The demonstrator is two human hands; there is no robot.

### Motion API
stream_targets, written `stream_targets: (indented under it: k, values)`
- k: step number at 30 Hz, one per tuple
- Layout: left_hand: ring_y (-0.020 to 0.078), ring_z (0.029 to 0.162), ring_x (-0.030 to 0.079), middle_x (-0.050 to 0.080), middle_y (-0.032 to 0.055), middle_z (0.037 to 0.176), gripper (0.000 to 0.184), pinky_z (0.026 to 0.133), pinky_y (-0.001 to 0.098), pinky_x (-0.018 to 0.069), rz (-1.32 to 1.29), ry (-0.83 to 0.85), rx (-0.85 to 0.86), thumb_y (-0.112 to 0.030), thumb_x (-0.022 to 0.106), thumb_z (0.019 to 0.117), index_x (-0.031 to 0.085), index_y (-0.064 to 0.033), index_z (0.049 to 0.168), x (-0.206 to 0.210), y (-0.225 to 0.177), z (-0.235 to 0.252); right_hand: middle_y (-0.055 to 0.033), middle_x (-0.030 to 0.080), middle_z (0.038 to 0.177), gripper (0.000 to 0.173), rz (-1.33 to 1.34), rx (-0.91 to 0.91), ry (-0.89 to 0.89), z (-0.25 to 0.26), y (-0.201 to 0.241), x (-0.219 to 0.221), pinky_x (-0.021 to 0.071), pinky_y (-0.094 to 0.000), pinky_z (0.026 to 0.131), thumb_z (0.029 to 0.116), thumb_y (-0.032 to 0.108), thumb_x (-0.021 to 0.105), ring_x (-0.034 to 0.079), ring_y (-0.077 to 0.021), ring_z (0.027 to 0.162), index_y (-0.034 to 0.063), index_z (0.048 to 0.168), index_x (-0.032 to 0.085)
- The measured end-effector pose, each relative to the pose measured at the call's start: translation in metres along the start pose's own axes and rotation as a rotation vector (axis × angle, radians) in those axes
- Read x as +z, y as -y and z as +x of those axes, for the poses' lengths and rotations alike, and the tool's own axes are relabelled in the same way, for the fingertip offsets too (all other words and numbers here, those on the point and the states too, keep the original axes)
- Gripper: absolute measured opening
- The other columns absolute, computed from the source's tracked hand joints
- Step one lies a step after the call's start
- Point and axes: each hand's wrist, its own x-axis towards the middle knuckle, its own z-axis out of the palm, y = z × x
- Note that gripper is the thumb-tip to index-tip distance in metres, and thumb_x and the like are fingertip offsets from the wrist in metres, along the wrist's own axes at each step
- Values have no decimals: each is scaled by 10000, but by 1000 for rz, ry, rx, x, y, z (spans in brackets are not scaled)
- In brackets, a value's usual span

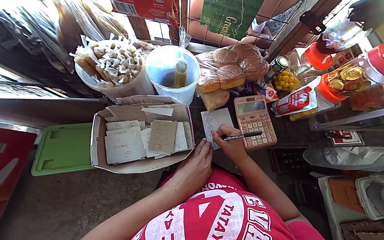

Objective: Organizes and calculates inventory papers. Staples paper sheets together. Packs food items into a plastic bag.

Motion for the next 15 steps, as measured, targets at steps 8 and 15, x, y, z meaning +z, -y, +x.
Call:
stream_targets:
  k: [8, 15]
  values:
    - [397, 1343, 557, 586, 263, 1407, 406, 1076, 415, 489, -5, 4, 0, -97, 469, 1002, 589, 111, 1328, -2, 1, 1, 2, 527, 651, 313, -4, 20, -16, 1, 0, 0, 420, -160, 520, 920, 61, 671, 501, -29, 571, 59, 638, 535]
    - [395, 1326, 573, 595, 262, 1394, 400, 1059, 411, 502, -4, -14, 5, -110, 489, 996, 601, 108, 1312, 0, 1, 0, 6, 505, 635, 325, -26, 5, -33, 0, 0, 0, 389, -153, 509, 905, 37, 659, 475, -23, 561, 64, 618, 508]
